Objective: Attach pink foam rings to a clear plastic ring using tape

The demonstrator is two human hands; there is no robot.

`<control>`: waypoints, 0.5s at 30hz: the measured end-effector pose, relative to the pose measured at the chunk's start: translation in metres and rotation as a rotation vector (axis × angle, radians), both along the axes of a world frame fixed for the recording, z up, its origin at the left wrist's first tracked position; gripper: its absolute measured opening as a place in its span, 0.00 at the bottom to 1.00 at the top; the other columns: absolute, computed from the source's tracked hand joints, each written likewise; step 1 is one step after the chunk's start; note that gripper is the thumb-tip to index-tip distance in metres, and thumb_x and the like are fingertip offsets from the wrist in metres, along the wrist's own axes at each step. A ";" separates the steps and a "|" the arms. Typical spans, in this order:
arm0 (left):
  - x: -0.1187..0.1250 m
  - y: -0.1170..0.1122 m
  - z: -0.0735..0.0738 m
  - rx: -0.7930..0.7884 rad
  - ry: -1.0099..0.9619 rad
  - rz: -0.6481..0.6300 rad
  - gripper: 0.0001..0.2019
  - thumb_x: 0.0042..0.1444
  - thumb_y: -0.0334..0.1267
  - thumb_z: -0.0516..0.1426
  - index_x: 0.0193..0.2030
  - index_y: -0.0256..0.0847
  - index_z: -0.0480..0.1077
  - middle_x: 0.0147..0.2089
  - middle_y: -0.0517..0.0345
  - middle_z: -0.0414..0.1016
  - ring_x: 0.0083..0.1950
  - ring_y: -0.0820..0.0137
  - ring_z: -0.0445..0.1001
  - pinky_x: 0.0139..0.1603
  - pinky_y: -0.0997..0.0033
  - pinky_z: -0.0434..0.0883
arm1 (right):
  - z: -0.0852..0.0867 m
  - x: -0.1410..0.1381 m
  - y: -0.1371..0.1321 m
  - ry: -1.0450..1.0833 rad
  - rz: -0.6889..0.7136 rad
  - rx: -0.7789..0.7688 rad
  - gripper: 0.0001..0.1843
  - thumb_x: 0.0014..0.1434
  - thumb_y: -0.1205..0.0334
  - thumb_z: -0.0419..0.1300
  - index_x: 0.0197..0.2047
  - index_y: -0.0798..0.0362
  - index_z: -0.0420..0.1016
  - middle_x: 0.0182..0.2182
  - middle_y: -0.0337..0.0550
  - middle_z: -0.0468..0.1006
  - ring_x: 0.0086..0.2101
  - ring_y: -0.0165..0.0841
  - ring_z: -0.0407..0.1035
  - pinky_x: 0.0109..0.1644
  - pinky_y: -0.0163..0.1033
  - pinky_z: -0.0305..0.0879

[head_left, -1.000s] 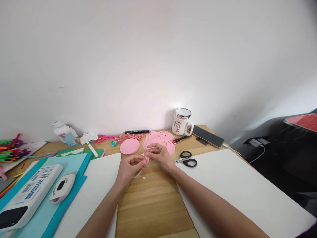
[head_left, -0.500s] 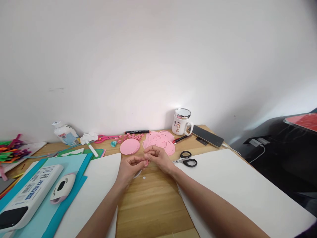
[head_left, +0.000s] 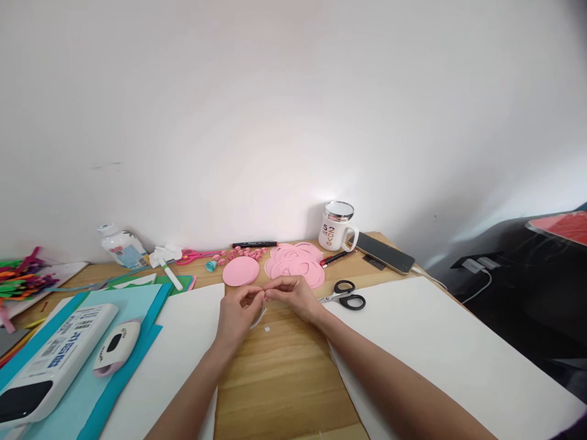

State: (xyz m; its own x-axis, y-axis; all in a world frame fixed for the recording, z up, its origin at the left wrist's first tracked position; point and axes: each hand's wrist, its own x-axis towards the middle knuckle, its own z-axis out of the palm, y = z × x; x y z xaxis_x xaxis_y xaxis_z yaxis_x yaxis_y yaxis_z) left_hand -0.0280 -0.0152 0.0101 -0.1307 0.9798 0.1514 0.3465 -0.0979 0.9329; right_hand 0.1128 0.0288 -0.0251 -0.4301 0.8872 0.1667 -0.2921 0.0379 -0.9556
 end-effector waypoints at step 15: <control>0.000 0.000 -0.004 0.158 0.012 -0.018 0.08 0.45 0.39 0.59 0.32 0.40 0.74 0.33 0.56 0.74 0.35 0.69 0.71 0.37 0.73 0.67 | 0.006 -0.006 -0.006 0.087 -0.058 -0.068 0.12 0.39 0.57 0.67 0.28 0.55 0.76 0.28 0.42 0.78 0.31 0.33 0.71 0.41 0.41 0.67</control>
